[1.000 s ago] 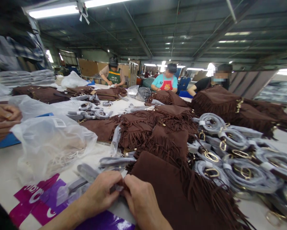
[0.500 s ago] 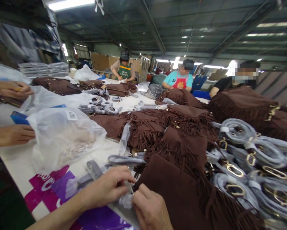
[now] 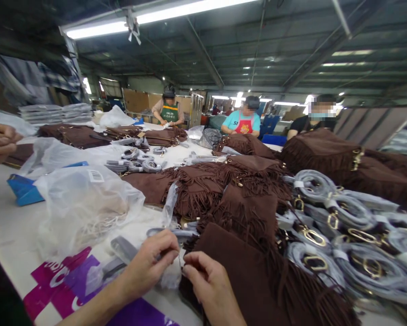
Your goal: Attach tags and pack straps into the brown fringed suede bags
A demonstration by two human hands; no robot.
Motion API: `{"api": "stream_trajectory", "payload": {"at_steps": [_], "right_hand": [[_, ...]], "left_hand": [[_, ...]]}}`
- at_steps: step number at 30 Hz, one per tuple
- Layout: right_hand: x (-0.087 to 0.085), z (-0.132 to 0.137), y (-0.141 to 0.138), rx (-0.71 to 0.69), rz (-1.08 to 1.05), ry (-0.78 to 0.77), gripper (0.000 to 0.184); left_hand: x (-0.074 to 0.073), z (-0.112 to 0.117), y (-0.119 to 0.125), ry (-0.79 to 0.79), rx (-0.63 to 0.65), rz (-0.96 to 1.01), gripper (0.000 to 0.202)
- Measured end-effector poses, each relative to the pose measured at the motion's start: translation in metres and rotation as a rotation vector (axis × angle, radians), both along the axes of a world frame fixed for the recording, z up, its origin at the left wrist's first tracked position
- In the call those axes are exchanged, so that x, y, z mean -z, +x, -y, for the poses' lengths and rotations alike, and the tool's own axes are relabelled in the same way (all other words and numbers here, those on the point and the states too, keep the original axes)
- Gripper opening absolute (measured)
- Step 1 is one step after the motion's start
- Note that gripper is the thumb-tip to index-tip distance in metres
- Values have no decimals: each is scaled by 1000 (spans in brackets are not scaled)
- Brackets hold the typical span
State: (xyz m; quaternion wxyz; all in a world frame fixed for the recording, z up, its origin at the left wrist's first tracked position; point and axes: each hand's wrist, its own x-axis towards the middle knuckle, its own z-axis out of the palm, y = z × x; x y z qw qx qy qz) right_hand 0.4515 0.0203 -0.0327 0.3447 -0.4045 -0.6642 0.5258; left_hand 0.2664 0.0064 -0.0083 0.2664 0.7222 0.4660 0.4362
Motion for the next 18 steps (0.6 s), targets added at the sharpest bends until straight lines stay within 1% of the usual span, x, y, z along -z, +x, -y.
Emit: {"api": "stream_trajectory", "payload": {"at_steps": [3,6,10,12,15,18], "right_hand": [[-1,-1,-7,41,34,211,19],[-2,-2,-11,49,55,309,20],[-3,-2,-14,69,67,343,23],[-4,-2,-14,60,57,348,22],[-5,-2,-14,34,42,341,19],[-4,-3,-14,33,18,338,22]], "left_hand": [[3,2,5,7,-2,32,15],[7,1,9,-3,-5,69,14],[9,-2,9,-56,-10,145,13],[10,-3,9,-75,-19,177,14],[11,-3,9,-81,-30,181,15],[10,-3,9,-98,-26,173,14]]}}
